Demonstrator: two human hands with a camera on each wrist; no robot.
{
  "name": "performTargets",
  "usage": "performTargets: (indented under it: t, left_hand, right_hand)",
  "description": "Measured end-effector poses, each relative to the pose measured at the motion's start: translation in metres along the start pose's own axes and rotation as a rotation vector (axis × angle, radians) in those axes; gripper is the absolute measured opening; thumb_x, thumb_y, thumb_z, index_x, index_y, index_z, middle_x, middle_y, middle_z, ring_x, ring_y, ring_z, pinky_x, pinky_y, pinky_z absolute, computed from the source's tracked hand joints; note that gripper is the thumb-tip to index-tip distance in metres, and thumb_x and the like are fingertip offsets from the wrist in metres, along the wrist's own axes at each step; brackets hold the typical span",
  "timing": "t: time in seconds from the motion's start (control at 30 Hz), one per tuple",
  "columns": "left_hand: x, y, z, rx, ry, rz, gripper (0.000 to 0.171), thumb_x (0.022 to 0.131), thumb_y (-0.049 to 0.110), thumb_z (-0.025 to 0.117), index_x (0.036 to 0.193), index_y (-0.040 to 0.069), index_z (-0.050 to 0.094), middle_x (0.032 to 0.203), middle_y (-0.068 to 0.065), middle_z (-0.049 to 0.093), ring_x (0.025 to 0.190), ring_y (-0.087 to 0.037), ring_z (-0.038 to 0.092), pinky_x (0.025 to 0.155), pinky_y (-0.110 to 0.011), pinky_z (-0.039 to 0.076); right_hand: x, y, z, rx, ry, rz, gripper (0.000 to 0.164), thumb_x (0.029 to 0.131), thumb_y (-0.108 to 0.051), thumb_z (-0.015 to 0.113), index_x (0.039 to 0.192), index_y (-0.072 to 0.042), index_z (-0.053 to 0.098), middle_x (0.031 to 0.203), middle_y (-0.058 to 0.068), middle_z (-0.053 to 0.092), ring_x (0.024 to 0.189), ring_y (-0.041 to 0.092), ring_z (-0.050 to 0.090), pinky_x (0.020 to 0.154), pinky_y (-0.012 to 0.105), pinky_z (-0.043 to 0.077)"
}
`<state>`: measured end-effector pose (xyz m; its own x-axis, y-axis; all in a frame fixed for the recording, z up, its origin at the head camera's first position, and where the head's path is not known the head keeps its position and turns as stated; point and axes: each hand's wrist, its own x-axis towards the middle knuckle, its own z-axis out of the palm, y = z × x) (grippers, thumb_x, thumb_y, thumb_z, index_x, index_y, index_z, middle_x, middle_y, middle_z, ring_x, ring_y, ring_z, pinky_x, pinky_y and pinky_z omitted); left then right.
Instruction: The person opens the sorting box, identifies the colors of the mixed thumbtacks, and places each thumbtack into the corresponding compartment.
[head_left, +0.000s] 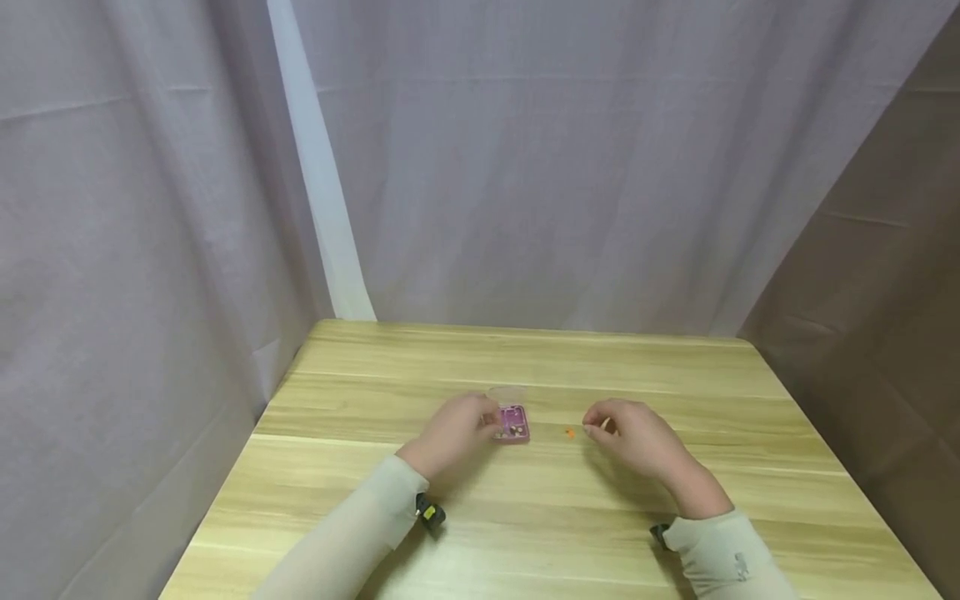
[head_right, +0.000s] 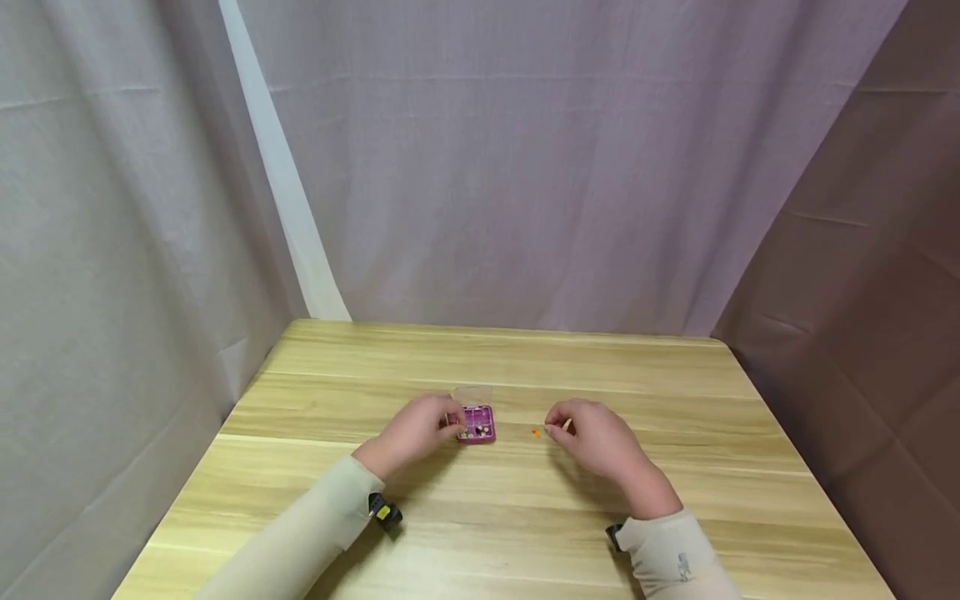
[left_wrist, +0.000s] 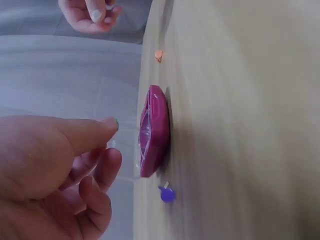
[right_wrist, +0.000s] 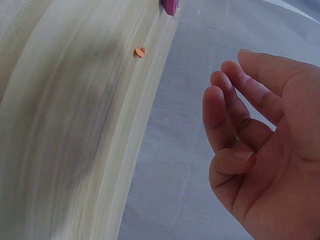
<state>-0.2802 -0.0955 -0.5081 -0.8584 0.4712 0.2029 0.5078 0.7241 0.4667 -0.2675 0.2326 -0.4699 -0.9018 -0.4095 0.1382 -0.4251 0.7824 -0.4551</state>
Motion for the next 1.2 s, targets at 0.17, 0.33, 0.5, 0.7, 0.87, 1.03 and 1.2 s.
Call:
performTargets:
  t: [0.17,0.33,0.5,0.7,0.87,1.03,1.2]
  left_hand:
    - [0.022,0.005,0.003,0.11,-0.015,0.024,0.004,0.098,0.02,0.084,0.099,0.017,0.081,0.095,0.009,0.074,0.089,-0.008,0.067,0.096,-0.031,0.06]
    - [0.025,0.006,0.006,0.136,-0.028,0.008,0.005,0.098,0.018,0.085,0.102,0.015,0.083,0.097,0.007,0.074,0.088,-0.007,0.066,0.086,-0.025,0.06]
    - [0.024,0.005,0.007,0.136,-0.02,-0.017,0.007,0.098,0.016,0.084,0.104,0.014,0.083,0.102,0.004,0.075,0.093,-0.009,0.069,0.088,-0.025,0.06]
    - [0.026,0.004,0.01,0.154,-0.014,-0.01,0.007,0.097,0.016,0.085,0.103,0.014,0.083,0.1,0.004,0.075,0.091,-0.009,0.068,0.086,-0.025,0.06]
    - [0.029,0.003,0.009,0.156,-0.027,-0.012,0.006,0.097,0.016,0.085,0.102,0.014,0.082,0.1,0.005,0.076,0.091,-0.009,0.068,0.087,-0.025,0.06]
    - [0.031,0.0,0.01,0.153,-0.034,-0.006,0.005,0.099,0.017,0.084,0.102,0.014,0.082,0.1,0.004,0.077,0.091,-0.01,0.07,0.088,-0.026,0.061]
    - [0.028,-0.003,0.015,0.125,-0.053,-0.011,0.006,0.101,0.017,0.081,0.104,0.013,0.083,0.102,0.003,0.079,0.092,-0.011,0.071,0.09,-0.029,0.061]
  right_hand:
    - [-0.002,0.001,0.0,-0.004,0.003,0.006,0.009,0.106,-0.022,0.076,0.111,-0.016,0.08,0.103,-0.008,0.075,0.088,0.012,0.065,0.076,0.039,0.056]
    - [-0.003,0.004,0.001,-0.009,-0.004,0.015,0.009,0.106,-0.022,0.075,0.112,-0.016,0.08,0.102,-0.01,0.074,0.087,0.011,0.064,0.076,0.038,0.056]
    - [-0.004,0.006,0.001,-0.015,-0.002,0.016,0.01,0.106,-0.022,0.075,0.112,-0.017,0.08,0.103,-0.01,0.074,0.087,0.011,0.064,0.076,0.039,0.056]
    - [-0.005,0.008,0.003,-0.014,0.009,0.016,0.009,0.106,-0.022,0.075,0.111,-0.016,0.08,0.101,-0.009,0.074,0.087,0.012,0.064,0.076,0.04,0.056]
    - [-0.003,0.009,0.001,-0.024,0.012,0.018,0.009,0.106,-0.022,0.075,0.111,-0.017,0.08,0.1,-0.01,0.074,0.086,0.011,0.063,0.075,0.039,0.055]
    - [-0.001,0.01,0.001,-0.019,0.005,0.015,0.008,0.106,-0.022,0.075,0.11,-0.018,0.08,0.1,-0.011,0.074,0.087,0.011,0.063,0.075,0.039,0.055]
    - [-0.006,0.009,0.002,0.011,-0.024,0.039,0.007,0.107,-0.021,0.074,0.11,-0.018,0.079,0.103,-0.01,0.073,0.089,0.011,0.064,0.076,0.038,0.056]
